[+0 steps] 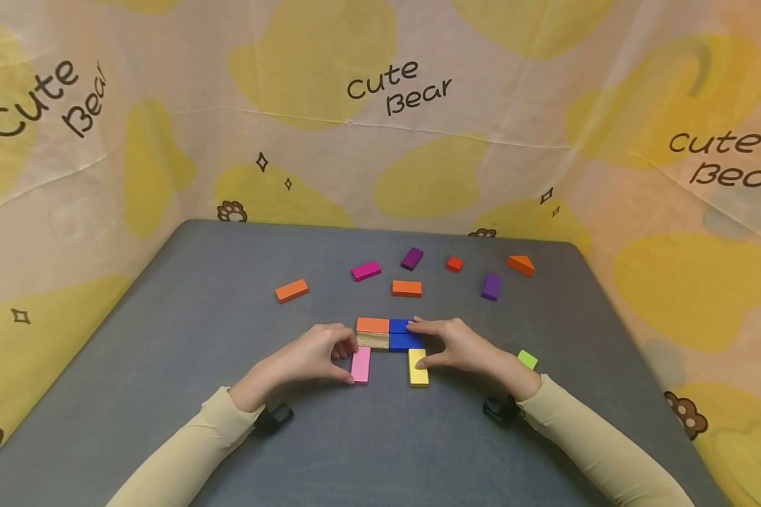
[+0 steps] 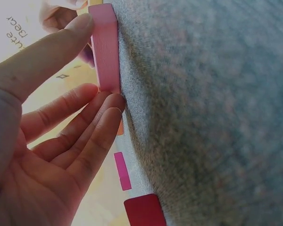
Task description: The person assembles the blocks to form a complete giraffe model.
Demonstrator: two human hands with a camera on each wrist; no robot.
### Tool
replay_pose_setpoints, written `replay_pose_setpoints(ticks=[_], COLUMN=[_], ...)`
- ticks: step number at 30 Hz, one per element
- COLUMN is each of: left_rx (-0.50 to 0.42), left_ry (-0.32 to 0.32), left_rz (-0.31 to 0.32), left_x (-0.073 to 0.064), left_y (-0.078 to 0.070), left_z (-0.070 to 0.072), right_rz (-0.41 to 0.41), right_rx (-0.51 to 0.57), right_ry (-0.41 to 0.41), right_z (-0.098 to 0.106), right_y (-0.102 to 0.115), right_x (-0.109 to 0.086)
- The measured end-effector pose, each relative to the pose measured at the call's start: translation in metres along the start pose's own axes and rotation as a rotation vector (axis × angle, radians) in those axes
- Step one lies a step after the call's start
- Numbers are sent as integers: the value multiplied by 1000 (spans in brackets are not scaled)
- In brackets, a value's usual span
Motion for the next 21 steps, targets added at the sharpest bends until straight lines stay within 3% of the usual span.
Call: replay_pose_setpoints(ticks=[11, 18, 21], left_rx=[-25, -24, -19], left_ry=[-13, -154, -179], left_rz=[3, -52, -40], left_x=[-2, -16, -26], left_y=[2, 18, 29], left_z=[5, 38, 50], right_rz=[4, -3, -8], right_rx=[4, 8, 13], right_ry=[0, 6, 4], right_z=[0, 0, 1], right_y=[0, 0, 0], right_x=[0, 1, 1])
Point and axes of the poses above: each hand's wrist, its own x-axis towards the middle knuckle, its own z-axis out of the back of the hand, y = z × x, the point moved 3 cm from there along x, towards the middle knuckle, and after that the axes turned 1 degree about -z, right-handed, at the moved point
